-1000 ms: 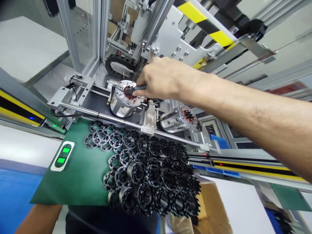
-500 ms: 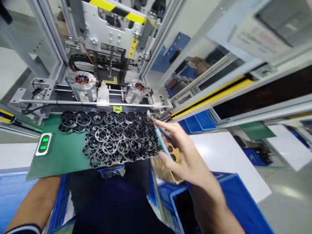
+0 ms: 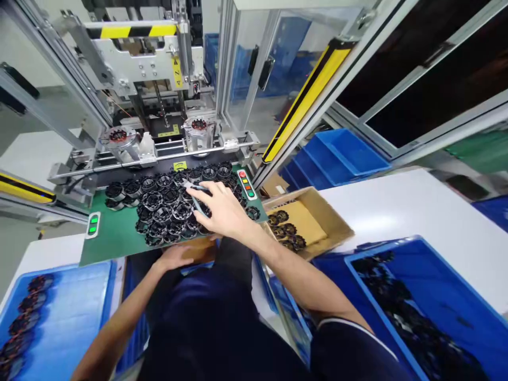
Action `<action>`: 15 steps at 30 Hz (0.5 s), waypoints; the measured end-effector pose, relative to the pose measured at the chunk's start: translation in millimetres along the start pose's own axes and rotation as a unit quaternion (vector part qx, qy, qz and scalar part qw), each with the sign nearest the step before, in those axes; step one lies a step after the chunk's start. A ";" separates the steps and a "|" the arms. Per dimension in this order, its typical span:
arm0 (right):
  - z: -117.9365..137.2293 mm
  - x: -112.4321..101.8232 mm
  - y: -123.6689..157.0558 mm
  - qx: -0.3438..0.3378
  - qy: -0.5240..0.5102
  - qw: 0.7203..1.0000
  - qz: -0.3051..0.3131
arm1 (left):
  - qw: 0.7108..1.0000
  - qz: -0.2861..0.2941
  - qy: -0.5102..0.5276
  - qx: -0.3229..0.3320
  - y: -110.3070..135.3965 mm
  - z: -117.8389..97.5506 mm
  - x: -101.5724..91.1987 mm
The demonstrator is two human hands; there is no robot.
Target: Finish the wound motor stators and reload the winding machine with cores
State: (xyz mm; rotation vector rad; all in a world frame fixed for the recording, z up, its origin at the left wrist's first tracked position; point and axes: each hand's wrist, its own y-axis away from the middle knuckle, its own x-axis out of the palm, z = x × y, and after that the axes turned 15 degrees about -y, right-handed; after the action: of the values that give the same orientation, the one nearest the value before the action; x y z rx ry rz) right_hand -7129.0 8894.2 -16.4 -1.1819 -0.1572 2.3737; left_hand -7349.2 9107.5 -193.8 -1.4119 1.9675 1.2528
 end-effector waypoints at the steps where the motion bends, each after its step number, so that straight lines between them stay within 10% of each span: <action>1: -4.4 4.1 -2.5 0.003 0.024 0.999 0.025 | 1.000 0.011 -0.006 -0.025 3.9 0.8 10.4; 4: -14.9 0.1 -4.4 -0.006 0.059 0.996 0.071 | 0.998 0.043 0.011 -0.047 39.2 -8.1 27.3; 7: -22.9 -37.1 -20.1 -0.056 0.075 0.993 0.067 | 0.997 0.052 0.052 -0.016 97.6 -32.1 -2.0; 11: -36.8 -108.6 -96.0 -0.048 0.111 0.992 0.044 | 0.993 -0.072 0.082 0.039 155.2 -69.1 -124.7; 15: -55.6 -149.6 -202.2 0.049 0.131 0.988 0.059 | 0.957 -0.271 -0.092 -0.044 138.6 -69.2 -279.3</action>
State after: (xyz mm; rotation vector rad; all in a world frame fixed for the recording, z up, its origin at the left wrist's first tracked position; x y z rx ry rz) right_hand -6935.1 8995.9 119.2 -1.4758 0.1181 2.2667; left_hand -7350.5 9208.7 109.2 -1.6599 1.2870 1.1640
